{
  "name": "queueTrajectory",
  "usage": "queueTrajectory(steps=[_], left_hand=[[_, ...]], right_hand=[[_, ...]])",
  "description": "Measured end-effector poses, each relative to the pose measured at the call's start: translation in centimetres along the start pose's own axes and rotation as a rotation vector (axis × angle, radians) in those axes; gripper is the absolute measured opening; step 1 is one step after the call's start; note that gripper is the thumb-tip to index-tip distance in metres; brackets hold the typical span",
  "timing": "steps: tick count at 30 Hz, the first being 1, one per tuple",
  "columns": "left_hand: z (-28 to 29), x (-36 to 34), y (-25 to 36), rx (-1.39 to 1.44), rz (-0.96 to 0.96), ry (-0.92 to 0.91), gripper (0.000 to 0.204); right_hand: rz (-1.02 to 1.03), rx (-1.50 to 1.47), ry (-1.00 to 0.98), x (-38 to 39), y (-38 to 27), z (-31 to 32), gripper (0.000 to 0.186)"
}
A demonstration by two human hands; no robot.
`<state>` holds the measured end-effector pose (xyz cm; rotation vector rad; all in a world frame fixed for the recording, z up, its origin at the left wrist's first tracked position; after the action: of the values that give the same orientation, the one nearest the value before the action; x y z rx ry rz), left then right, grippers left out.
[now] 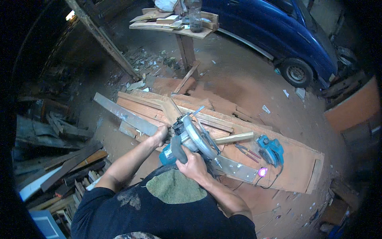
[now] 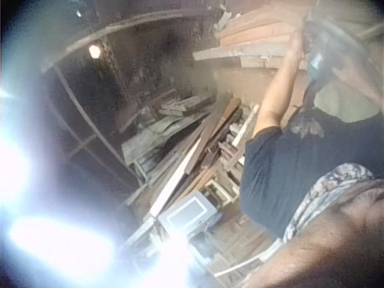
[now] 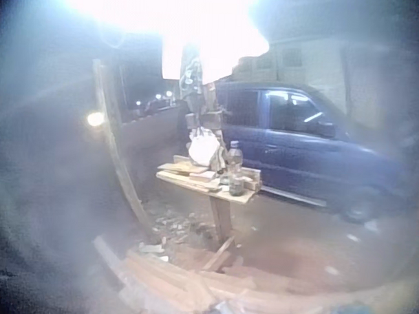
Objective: The person uses a hammer to remove nails from wooden planks, then measures and marks them with a tape measure and pencil. They cut the planks with a circular saw and inspect the cut pieces.
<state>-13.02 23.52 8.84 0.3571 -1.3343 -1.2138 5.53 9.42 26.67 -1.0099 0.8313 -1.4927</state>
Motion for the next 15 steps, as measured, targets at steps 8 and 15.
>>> queueTrajectory(steps=[8, 15], left_hand=[[1.7, 0.3, 9.0, -1.19, -0.885, -0.136, 0.047], [10.5, -5.1, 0.0, -0.33, -0.499, 0.022, 0.063]], right_hand=[[-0.085, 0.019, 0.132, -1.1, -2.7, -4.3, 0.055], [-0.304, -0.025, 0.223, -2.7, -4.8, -9.2, 0.052]])
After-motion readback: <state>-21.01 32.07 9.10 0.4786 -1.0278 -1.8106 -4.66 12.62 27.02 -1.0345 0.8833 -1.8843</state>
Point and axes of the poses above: each hand's wrist, its own x-axis away from the middle knuckle, its own z-axis out of the back of the hand, y = z × x, the point moved 8 cm from there along -x, towards the middle knuckle, and after that the axes turned 14 degrees about -z, right-handed, at the moved point
